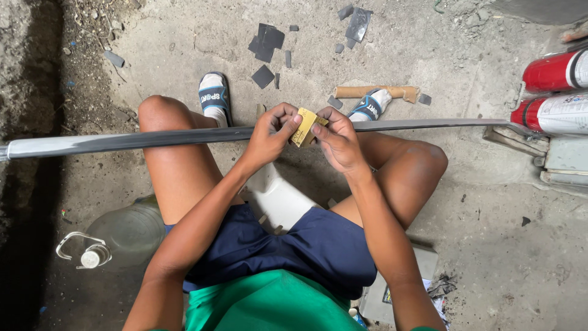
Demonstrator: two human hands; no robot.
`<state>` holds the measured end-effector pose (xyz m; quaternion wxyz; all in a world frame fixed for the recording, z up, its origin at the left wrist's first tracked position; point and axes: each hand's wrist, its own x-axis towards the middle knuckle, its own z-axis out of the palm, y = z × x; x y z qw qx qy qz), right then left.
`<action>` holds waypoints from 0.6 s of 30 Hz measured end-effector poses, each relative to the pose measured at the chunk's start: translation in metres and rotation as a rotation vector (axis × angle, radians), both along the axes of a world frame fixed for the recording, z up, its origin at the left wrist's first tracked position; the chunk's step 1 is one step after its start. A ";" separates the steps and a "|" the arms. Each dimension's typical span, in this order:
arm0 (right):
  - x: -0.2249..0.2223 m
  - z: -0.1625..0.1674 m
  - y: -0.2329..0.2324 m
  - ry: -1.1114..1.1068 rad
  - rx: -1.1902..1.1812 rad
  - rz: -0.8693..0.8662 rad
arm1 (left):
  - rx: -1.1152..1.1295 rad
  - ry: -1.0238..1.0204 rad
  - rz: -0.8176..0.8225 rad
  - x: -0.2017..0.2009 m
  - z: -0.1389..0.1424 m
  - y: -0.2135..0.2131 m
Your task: The person sits on a low stool and uses a sandpaper sheet to sand a long metal bar resting across their lap. They tear the sandpaper into smaller pieces and continue sanding different sections of the bar.
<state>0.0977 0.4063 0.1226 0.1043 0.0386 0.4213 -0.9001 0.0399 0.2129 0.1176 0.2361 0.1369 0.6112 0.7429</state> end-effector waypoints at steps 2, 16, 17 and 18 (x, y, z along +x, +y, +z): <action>0.002 -0.003 0.004 0.033 0.074 0.016 | 0.076 -0.107 -0.069 -0.004 -0.001 -0.002; -0.009 -0.005 0.001 -0.080 -0.015 -0.291 | -0.129 0.245 0.350 -0.003 0.012 -0.002; -0.008 -0.006 0.007 -0.021 -0.002 -0.311 | -0.123 0.215 0.383 -0.006 0.014 -0.007; -0.007 -0.007 0.012 0.040 0.012 -0.332 | -0.116 0.186 0.414 -0.010 0.015 -0.011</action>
